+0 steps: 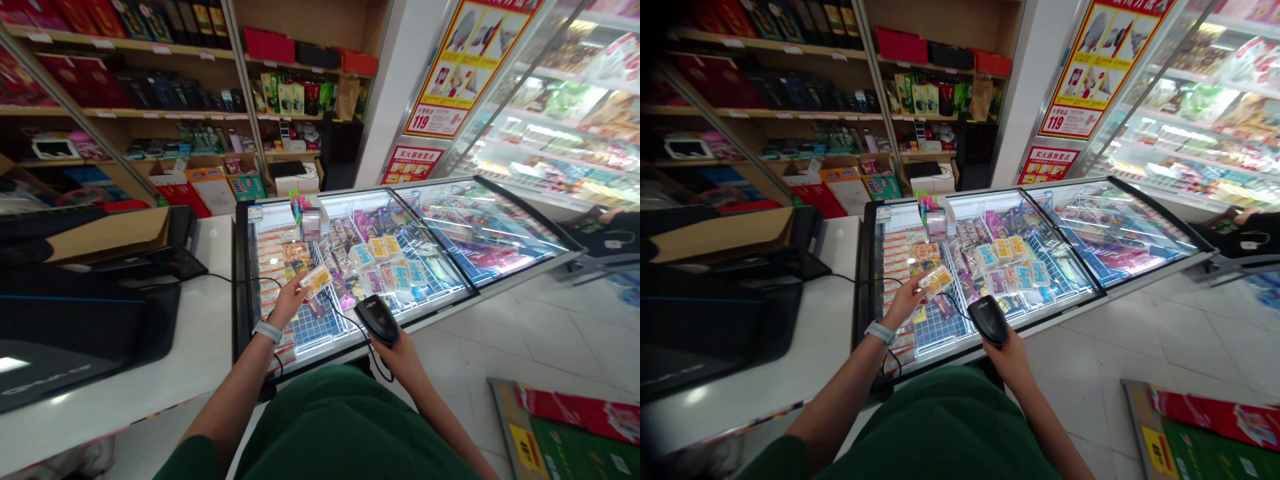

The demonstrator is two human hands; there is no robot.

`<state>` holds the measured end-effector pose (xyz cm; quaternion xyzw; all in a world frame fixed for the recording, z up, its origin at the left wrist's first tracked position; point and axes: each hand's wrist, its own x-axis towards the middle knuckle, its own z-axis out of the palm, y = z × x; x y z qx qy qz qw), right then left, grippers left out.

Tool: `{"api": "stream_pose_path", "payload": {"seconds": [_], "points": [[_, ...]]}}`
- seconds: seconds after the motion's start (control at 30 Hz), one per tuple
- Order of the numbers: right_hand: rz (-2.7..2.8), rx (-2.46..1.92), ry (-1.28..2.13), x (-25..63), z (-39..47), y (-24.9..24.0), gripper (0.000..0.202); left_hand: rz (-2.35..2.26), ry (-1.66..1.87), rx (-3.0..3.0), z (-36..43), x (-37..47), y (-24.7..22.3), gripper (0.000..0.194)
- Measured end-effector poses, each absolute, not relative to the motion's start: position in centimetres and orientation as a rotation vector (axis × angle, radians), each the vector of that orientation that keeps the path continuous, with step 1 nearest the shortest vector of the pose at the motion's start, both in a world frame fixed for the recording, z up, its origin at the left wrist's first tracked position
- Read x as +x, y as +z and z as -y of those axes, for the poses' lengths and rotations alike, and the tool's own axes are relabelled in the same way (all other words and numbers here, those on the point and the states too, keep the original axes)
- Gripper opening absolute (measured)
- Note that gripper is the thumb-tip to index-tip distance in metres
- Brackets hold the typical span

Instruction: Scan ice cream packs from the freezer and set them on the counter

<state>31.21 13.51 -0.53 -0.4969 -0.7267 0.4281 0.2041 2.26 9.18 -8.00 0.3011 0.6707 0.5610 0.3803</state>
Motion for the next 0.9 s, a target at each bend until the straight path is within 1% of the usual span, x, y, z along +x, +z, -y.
{"api": "stream_pose_path", "payload": {"seconds": [0.13, 0.23, 0.43, 0.5, 0.7, 0.9], "points": [[2.047, -1.373, 1.206, 31.4, -13.4, -1.0, 0.030, -1.686, 1.402, 0.798, -9.3, 2.3, -7.9, 0.062], [2.058, -1.359, 1.194, 31.3, -13.2, -1.0, 0.029, -1.693, 1.407, 0.825, -9.6, 2.4, -7.6, 0.065], [2.156, -1.364, 1.078, 30.6, -13.4, -0.2, 0.020, -1.770, 1.392, 0.898, -9.9, 1.9, -6.8, 0.057], [2.202, -1.332, 1.066, 30.4, -13.8, 0.1, 0.022, -1.777, 1.414, 0.917, -9.9, 1.5, -6.6, 0.058], [2.290, -1.174, 0.979, 29.4, -15.7, 1.0, 0.041, -1.788, 1.463, 0.977, -9.8, 0.5, -6.3, 0.059], [2.348, -1.033, 0.967, 26.4, -16.4, 1.4, 0.033, -1.771, 1.488, 0.939, -9.9, 0.2, -5.9, 0.062]]}}
